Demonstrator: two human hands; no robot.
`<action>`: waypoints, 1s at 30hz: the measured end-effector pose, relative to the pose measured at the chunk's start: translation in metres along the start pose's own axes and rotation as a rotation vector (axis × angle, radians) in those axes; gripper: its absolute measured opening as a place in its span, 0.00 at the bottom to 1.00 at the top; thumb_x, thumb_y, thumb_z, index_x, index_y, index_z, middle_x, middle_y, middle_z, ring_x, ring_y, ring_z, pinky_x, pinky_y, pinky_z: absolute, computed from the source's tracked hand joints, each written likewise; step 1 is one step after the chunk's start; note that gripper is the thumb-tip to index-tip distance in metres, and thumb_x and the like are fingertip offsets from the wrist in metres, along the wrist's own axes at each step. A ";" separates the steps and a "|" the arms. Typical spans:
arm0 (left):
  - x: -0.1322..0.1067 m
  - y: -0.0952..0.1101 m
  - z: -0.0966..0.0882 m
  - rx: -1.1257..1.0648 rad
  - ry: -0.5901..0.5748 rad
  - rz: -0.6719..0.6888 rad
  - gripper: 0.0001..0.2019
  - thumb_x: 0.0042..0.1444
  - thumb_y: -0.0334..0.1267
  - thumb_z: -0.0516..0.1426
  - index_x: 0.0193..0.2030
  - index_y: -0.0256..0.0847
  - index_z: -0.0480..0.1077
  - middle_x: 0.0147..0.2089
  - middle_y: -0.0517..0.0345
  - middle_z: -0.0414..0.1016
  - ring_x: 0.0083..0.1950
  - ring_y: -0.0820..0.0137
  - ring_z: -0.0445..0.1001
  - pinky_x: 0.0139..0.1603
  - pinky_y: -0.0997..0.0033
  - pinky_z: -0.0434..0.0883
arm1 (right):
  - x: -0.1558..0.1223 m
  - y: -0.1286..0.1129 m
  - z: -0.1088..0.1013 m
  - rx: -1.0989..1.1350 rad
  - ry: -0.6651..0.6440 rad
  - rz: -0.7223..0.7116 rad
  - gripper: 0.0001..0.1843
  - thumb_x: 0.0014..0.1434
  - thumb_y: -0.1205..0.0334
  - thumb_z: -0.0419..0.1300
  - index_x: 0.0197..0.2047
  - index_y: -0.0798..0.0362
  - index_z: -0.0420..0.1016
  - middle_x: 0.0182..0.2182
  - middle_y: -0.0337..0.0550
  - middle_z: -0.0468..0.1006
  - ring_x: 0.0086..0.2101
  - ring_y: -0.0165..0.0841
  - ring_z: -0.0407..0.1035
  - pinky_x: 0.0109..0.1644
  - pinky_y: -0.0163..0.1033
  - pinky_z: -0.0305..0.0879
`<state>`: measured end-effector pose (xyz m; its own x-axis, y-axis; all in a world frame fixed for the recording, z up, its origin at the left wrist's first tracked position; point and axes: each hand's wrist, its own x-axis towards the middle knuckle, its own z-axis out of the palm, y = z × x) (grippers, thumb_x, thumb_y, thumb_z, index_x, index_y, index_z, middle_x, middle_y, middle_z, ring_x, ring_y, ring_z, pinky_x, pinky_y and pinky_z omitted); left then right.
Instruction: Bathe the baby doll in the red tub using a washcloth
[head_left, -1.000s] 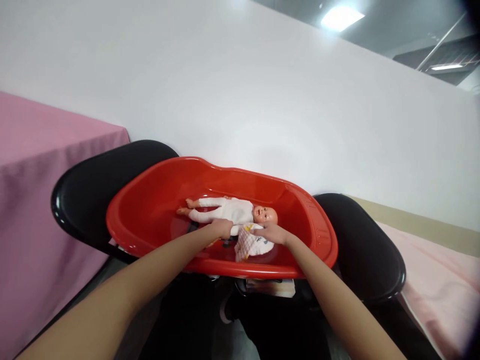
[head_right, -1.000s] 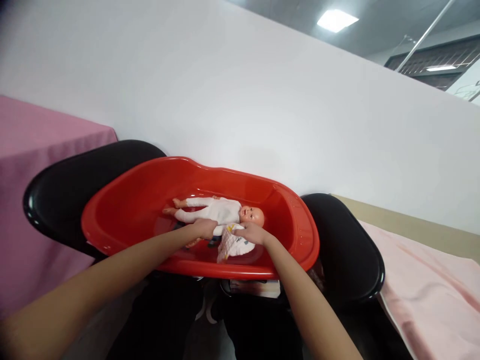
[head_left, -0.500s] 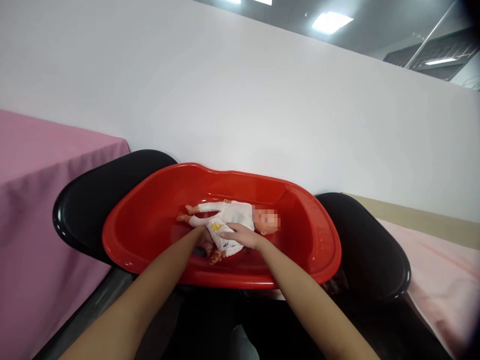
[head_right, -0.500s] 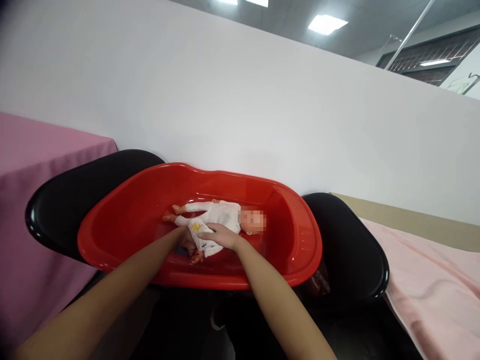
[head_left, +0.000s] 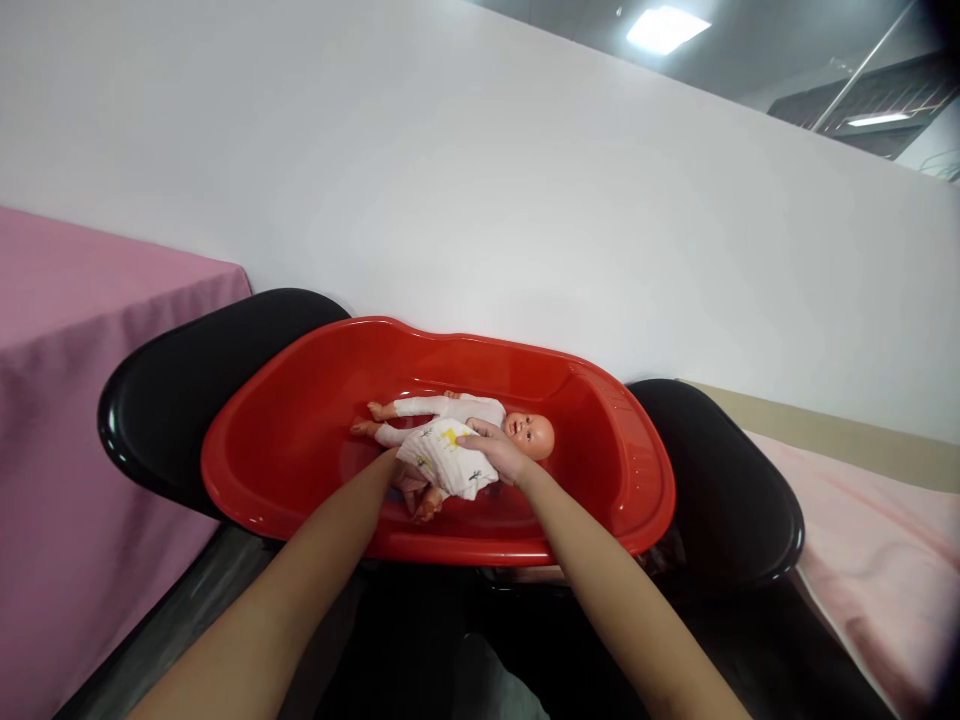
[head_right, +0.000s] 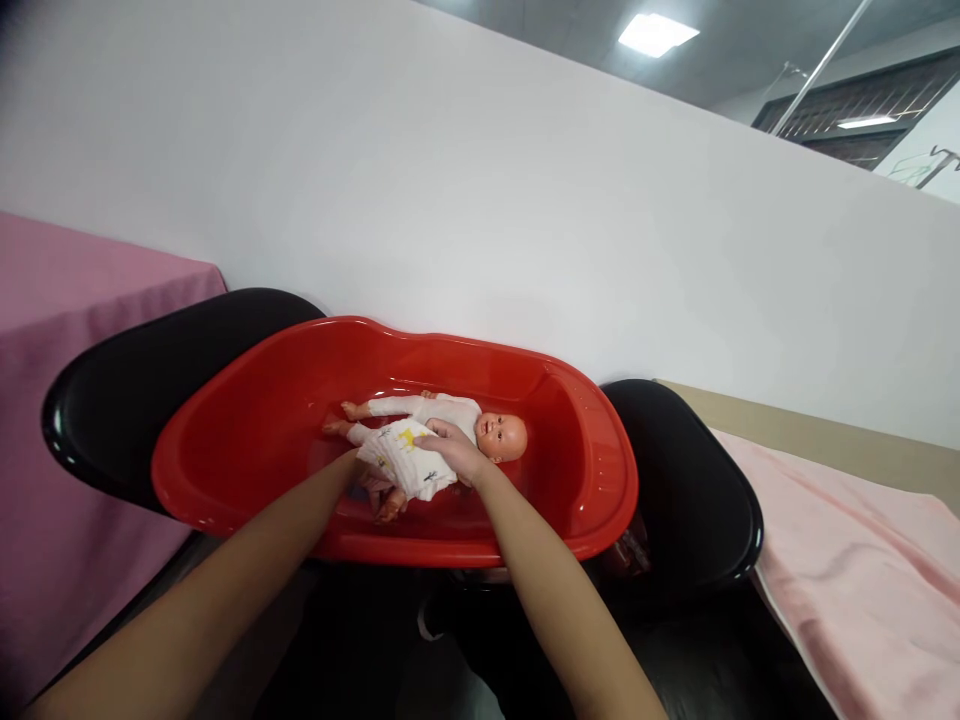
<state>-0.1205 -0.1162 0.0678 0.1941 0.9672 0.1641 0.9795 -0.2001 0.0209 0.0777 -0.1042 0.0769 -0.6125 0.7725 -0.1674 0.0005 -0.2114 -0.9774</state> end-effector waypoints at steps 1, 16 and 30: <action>-0.003 0.000 0.004 -0.040 0.034 -0.046 0.37 0.41 0.46 0.58 0.57 0.26 0.82 0.36 0.33 0.85 0.43 0.46 0.84 0.36 0.51 0.79 | 0.000 0.000 0.000 0.053 0.019 -0.010 0.25 0.51 0.46 0.74 0.44 0.47 0.68 0.37 0.36 0.75 0.35 0.33 0.70 0.40 0.38 0.67; 0.003 0.008 -0.014 -0.195 0.110 -0.115 0.48 0.41 0.53 0.56 0.67 0.20 0.75 0.36 0.21 0.84 0.45 0.46 0.87 0.41 0.46 0.80 | 0.020 0.033 -0.019 -0.859 0.110 0.116 0.27 0.61 0.60 0.73 0.62 0.51 0.74 0.55 0.49 0.83 0.52 0.43 0.79 0.57 0.45 0.73; 0.016 0.012 0.003 -0.459 -0.569 0.118 0.29 0.53 0.58 0.63 0.52 0.37 0.84 0.33 0.42 0.84 0.40 0.52 0.88 0.44 0.58 0.80 | 0.007 0.004 -0.020 -1.275 0.414 -0.100 0.18 0.74 0.62 0.57 0.61 0.46 0.82 0.58 0.50 0.80 0.54 0.42 0.75 0.55 0.44 0.69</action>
<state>-0.1051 -0.1025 0.0681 0.4163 0.8421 -0.3429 0.8540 -0.2328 0.4653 0.0893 -0.0871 0.0691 -0.3710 0.9225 0.1062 0.8393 0.3821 -0.3868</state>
